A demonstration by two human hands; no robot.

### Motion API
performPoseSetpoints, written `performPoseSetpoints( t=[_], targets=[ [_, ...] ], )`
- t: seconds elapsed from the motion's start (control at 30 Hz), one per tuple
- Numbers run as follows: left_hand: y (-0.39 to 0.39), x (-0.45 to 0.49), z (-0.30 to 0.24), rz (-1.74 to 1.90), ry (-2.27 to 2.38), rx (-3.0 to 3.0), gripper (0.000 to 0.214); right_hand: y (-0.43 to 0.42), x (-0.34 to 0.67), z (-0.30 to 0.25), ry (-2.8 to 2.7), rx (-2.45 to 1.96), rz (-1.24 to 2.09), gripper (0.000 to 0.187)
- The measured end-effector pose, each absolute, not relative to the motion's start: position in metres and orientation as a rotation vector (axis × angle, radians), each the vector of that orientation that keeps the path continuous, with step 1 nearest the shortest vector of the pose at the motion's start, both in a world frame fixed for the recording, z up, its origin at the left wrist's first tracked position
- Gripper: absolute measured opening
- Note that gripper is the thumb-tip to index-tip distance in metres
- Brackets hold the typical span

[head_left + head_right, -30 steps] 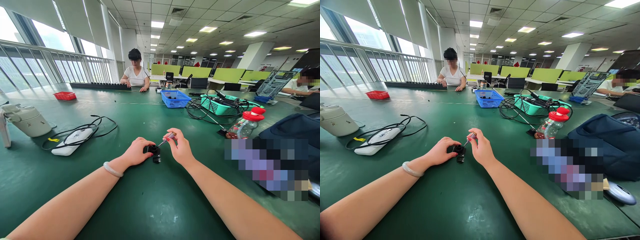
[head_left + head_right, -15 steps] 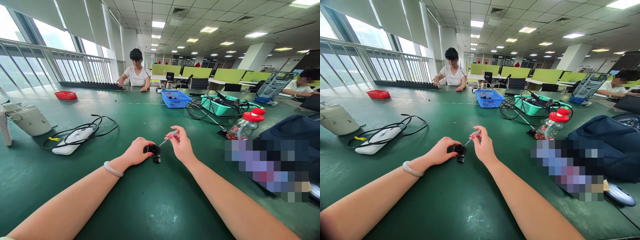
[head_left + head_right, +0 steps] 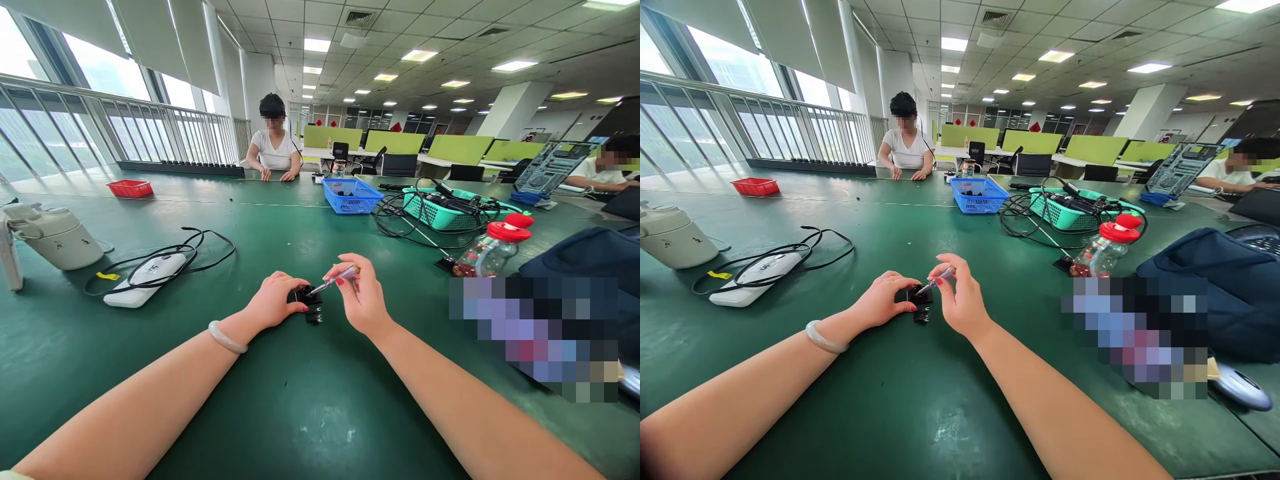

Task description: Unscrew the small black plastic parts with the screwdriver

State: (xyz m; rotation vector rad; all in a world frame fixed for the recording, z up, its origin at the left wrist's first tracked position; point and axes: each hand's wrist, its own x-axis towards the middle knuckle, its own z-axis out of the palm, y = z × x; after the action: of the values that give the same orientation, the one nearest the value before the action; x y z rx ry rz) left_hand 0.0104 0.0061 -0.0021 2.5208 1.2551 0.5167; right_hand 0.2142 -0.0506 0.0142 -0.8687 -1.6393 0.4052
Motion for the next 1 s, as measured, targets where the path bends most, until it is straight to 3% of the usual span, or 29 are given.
performPoseSetpoints(
  t=[0.3,0.57,1.0],
  targets=[
    [0.006,0.011,-0.005,0.545,1.265,2.55,0.044,-0.048,0.208,0.006,-2.01,-0.811,0.157,0.041],
    [0.004,0.011,-0.004,0.565,1.247,2.551,0.042,-0.048,0.206,0.009,-1.93,-0.893,0.244,0.037],
    [0.001,0.013,0.001,0.56,1.261,2.524,0.042,-0.047,0.216,0.013,-1.703,-0.909,-0.036,0.028]
  ],
)
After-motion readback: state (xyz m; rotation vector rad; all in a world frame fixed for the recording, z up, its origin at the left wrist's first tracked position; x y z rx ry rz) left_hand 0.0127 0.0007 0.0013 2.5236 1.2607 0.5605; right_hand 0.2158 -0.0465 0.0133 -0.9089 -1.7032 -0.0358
